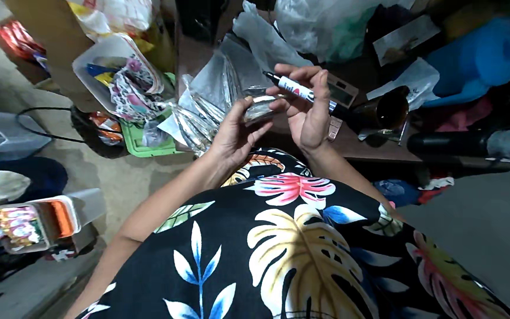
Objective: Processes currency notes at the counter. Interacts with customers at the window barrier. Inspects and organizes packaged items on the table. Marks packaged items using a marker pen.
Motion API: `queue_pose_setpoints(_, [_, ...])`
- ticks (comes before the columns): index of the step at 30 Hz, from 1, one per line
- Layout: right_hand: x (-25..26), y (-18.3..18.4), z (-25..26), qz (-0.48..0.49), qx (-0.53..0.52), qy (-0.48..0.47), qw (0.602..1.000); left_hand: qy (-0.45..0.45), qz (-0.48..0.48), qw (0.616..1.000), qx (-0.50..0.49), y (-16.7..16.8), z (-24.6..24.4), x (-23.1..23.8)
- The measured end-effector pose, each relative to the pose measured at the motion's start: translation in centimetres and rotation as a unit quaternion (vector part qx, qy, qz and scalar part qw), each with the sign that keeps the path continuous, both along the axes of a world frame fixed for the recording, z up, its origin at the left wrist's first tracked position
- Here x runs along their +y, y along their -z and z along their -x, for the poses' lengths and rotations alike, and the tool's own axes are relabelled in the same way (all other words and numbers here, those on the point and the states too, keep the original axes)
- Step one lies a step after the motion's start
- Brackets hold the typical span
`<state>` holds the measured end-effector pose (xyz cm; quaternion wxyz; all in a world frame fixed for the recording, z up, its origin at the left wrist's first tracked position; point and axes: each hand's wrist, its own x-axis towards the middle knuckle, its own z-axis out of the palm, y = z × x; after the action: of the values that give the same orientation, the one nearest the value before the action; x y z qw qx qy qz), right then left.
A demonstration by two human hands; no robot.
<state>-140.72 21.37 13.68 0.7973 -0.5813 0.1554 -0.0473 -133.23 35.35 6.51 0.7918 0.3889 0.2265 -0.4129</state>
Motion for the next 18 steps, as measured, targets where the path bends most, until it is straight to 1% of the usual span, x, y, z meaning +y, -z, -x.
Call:
queue_pose_setpoints(1, [0.3, -0.1, -0.3, 0.001, 0.003, 0.001, 1.000, 0.003, -0.002, 1.000, -0.006, 0.0, 0.0, 0.3])
queue_pose_setpoints(2, [0.5, 0.6, -0.6, 0.009, -0.018, 0.000, 1.000, 0.005, -0.005, 1.000, -0.013, 0.0, 0.1, 0.6])
queue_pose_setpoints(3, [0.5, 2.3, -1.2, 0.025, -0.071, 0.009, 0.997, 0.006, -0.007, 1.000, -0.022, 0.0, 0.1, 0.9])
queue_pose_setpoints(4, [0.5, 5.0, -2.4, 0.043, -0.151, 0.028, 0.987, 0.013, -0.008, 0.999, -0.036, 0.0, 0.2, 1.3])
queue_pose_setpoints(5, [0.6, 6.6, -3.2, 0.061, -0.204, 0.039, 0.976, 0.020, -0.009, 0.999, -0.049, -0.1, 0.3, 1.6])
queue_pose_setpoints(6, [0.8, 7.2, -3.6, 0.082, -0.230, 0.043, 0.969, 0.024, -0.012, 0.998, -0.058, -0.1, 0.4, 1.9])
queue_pose_setpoints(9, [1.4, 7.1, -3.4, 0.132, -0.248, 0.044, 0.959, 0.022, -0.024, 0.996, -0.080, -0.1, 0.7, 2.5])
queue_pose_setpoints(13, [2.0, 7.0, -3.1, 0.199, -0.246, 0.056, 0.947, 0.028, -0.025, 0.989, -0.140, 0.2, 0.8, 3.3])
queue_pose_setpoints(18, [2.3, 7.2, -3.1, 0.221, -0.259, 0.058, 0.938, 0.036, -0.017, 0.984, -0.174, 0.3, 1.0, 3.9])
